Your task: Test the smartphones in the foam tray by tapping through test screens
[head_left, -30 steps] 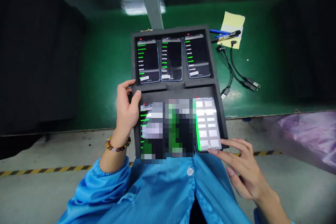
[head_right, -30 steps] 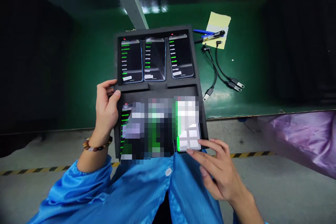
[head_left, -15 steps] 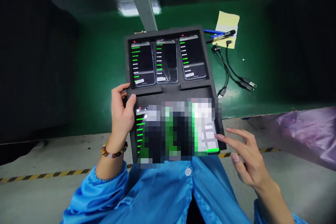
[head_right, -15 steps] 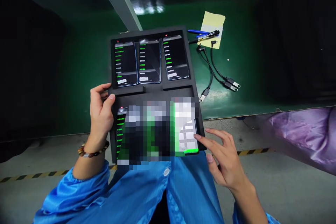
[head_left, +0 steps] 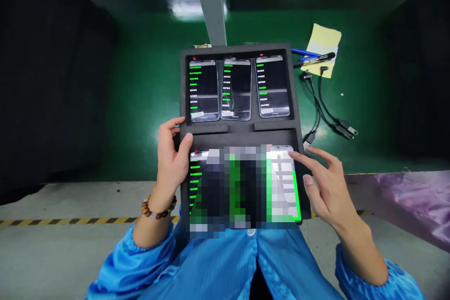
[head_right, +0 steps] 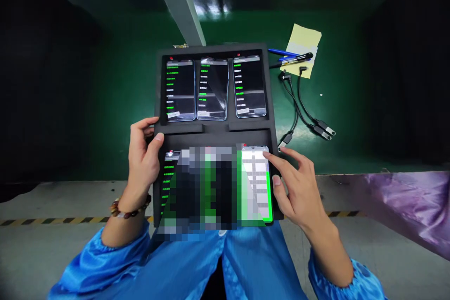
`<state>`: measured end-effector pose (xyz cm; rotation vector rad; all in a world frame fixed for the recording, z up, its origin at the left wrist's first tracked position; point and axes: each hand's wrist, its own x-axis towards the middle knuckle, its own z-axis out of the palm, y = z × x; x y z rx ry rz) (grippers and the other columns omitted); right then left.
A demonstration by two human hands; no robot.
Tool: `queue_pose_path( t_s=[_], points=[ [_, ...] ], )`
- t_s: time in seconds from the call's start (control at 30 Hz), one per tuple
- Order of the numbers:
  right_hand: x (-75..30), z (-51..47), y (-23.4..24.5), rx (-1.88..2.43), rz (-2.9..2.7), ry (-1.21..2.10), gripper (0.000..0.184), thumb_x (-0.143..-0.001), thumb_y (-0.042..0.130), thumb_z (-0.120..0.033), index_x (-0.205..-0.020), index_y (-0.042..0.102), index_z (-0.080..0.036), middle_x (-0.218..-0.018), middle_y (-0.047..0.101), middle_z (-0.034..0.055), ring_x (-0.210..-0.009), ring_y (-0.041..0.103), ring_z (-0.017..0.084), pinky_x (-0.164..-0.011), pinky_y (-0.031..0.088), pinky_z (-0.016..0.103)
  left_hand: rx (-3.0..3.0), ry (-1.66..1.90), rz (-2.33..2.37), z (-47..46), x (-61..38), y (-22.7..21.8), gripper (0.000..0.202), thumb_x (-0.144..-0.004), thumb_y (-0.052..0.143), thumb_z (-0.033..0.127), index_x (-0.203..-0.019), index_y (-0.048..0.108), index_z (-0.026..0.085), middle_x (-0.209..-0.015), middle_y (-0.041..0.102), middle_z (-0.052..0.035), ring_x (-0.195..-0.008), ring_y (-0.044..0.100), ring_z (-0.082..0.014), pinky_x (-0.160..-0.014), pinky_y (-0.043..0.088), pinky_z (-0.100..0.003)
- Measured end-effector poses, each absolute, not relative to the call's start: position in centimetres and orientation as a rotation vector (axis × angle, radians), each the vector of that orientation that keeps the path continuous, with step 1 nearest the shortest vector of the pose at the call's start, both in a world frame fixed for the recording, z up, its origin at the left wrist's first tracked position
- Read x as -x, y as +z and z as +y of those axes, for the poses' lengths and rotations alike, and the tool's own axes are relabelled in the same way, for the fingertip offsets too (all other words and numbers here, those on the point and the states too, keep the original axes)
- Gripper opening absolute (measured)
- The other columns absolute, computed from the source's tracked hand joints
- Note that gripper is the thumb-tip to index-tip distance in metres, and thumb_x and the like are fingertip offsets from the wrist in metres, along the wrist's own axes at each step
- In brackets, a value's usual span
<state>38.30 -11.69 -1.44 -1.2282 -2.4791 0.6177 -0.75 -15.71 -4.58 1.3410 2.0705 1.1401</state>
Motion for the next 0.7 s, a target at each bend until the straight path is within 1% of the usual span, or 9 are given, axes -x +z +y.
queue_pose_path(
  t_s=[0.17, 0.3, 0.43, 0.53, 0.7],
  points=[
    [-36.3, -10.5, -1.2, 1.161, -2.521, 0.585, 0.052, -0.109, 0.045, -0.025, -0.161, 0.048, -0.027, -0.145, 0.071, 0.0083, -0.148, 0.047, 0.037, -0.115, 0.038, 0.058, -1.356, 1.168, 2.036, -15.7, 0.8, -4.7, 0.042, -0.107, 0.059, 0.045, -0.145, 0.058, 0.028, -0.146, 0.063, -0.0087, -0.132, 0.061, -0.0275, -0.117, 0.048, -0.046],
    [-33.9, -10.1, -1.0, 1.061, -2.594, 0.629, 0.055, -0.107, 0.047, -0.023, -0.162, 0.045, -0.028, -0.144, 0.072, 0.0059, -0.149, 0.047, 0.036, -0.116, 0.035, 0.058, -1.359, 1.165, 2.044, -15.8, 0.8, -4.7, 0.042, -0.107, 0.058, 0.047, -0.145, 0.058, 0.029, -0.146, 0.063, -0.0084, -0.131, 0.061, -0.0273, -0.116, 0.049, -0.046],
    [-32.8, -9.9, -0.9, 0.990, -2.621, 0.644, 0.057, -0.106, 0.048, -0.022, -0.163, 0.045, -0.028, -0.141, 0.074, 0.0057, -0.150, 0.046, 0.035, -0.116, 0.035, 0.056, -1.363, 1.172, 2.040, -15.8, 0.7, -4.6, 0.042, -0.107, 0.059, 0.047, -0.144, 0.058, 0.028, -0.145, 0.063, -0.0088, -0.129, 0.062, -0.0273, -0.114, 0.049, -0.045],
    [-33.6, -9.9, -0.9, 1.040, -2.612, 0.631, 0.054, -0.108, 0.046, -0.023, -0.162, 0.047, -0.029, -0.144, 0.072, 0.0068, -0.149, 0.048, 0.035, -0.116, 0.035, 0.057, -1.361, 1.181, 2.036, -15.8, 0.7, -4.7, 0.042, -0.107, 0.060, 0.046, -0.144, 0.058, 0.028, -0.144, 0.063, -0.0090, -0.128, 0.062, -0.0271, -0.114, 0.049, -0.045],
    [-36.3, -10.2, -1.1, 1.201, -2.526, 0.549, 0.048, -0.110, 0.043, -0.027, -0.157, 0.052, -0.030, -0.142, 0.071, 0.0082, -0.145, 0.052, 0.036, -0.113, 0.037, 0.057, -1.348, 1.185, 2.029, -15.8, 0.7, -4.7, 0.042, -0.106, 0.060, 0.045, -0.145, 0.058, 0.028, -0.146, 0.063, -0.0088, -0.129, 0.061, -0.0273, -0.115, 0.049, -0.045]
  ],
)
